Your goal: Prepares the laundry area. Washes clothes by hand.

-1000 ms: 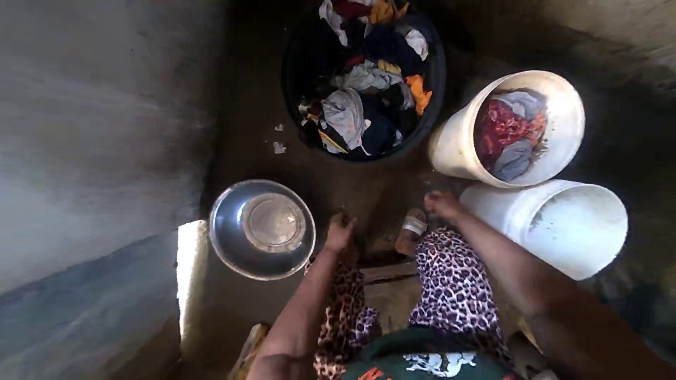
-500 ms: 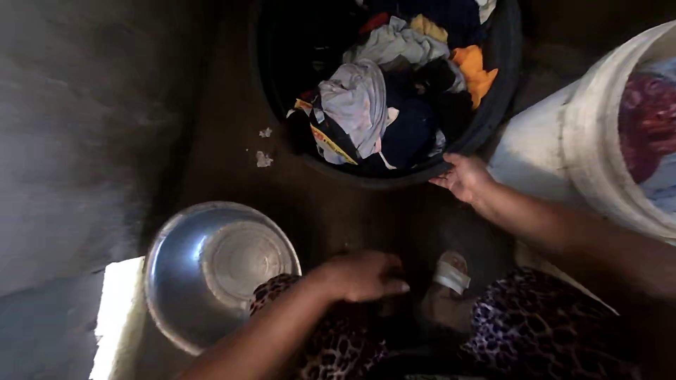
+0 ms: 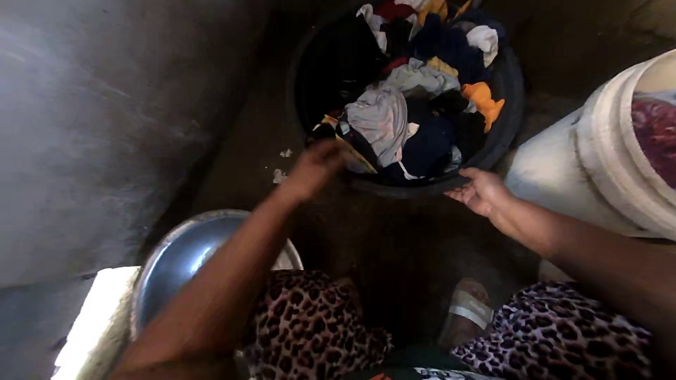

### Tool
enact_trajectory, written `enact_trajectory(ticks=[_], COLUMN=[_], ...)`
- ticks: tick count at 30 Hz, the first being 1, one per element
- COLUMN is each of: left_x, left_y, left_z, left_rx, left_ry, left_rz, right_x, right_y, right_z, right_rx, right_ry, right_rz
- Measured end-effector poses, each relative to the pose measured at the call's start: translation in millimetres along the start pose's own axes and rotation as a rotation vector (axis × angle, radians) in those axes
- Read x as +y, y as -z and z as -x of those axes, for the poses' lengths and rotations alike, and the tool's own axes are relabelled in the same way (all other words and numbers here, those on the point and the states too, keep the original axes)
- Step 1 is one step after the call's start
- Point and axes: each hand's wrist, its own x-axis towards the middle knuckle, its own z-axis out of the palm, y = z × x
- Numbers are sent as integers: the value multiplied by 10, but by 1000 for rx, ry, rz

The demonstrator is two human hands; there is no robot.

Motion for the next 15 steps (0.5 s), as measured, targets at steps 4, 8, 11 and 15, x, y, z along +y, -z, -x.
enact_trajectory(ticks=[4,8,11,15], left_x=[-717,-956,-1001,-926], left_y=[374,197,212,178], left_z=[-773,-1020,-991,-927], left_rx=[520,437,350,317], left_ry=[415,322,281,307], left_rz=[531,722,616,487], right_x=[45,107,107,99], right_y=[-11,-43,-52,-18], right_z=[-7,-15,12,38], right_rx=[-25,-15,-24,-63], right_ry=[55,119,126,122], right_rz=[-15,14,40,62])
